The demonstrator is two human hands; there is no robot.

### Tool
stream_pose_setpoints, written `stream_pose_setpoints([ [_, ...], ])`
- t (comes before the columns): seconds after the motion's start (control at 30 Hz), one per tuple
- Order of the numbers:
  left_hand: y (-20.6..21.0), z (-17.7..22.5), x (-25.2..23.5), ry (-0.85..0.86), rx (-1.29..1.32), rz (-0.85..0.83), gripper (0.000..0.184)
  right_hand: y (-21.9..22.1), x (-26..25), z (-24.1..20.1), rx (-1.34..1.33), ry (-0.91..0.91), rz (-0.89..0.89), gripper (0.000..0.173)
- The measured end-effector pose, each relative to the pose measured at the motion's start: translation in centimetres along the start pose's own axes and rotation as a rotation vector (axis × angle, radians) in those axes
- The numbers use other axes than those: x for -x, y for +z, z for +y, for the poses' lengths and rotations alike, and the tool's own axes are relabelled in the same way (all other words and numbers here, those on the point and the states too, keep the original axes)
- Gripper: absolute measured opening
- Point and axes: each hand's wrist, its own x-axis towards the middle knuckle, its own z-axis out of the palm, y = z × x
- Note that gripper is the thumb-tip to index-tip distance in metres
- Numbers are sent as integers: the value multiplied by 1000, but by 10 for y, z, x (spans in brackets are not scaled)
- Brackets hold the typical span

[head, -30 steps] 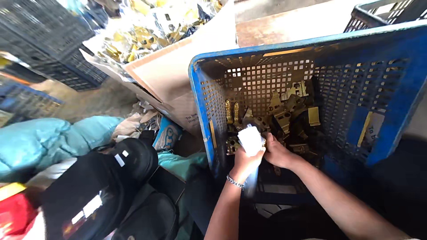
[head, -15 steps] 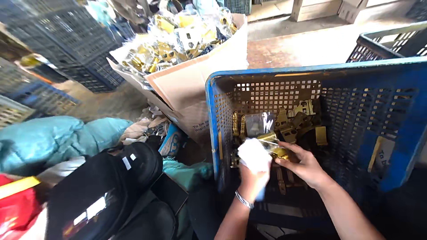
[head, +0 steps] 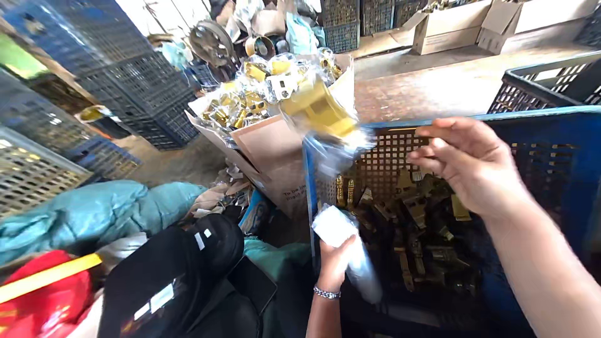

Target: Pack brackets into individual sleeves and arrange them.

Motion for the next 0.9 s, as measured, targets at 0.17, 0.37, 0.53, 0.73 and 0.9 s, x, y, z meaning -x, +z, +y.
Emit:
stream_pose_setpoints([
  [0.17, 12, -21, 13, 138, -252, -150, 73, 40, 61, 75, 473, 464, -491, 36],
  [0.37, 22, -36, 18, 157, -169, -314, 71, 36, 99, 108, 200, 571, -228, 17],
  [0.53, 26, -48, 14, 115, -234, -457, 80, 23, 109, 115, 7, 676, -196, 15],
  [0.73, 30, -27, 10, -150, -133, -471, 44, 27, 114, 114, 65, 694, -183, 16],
  [0.9, 6, -37, -24, 273, -542, -33, 45, 13, 131, 117, -241, 744, -97, 17],
])
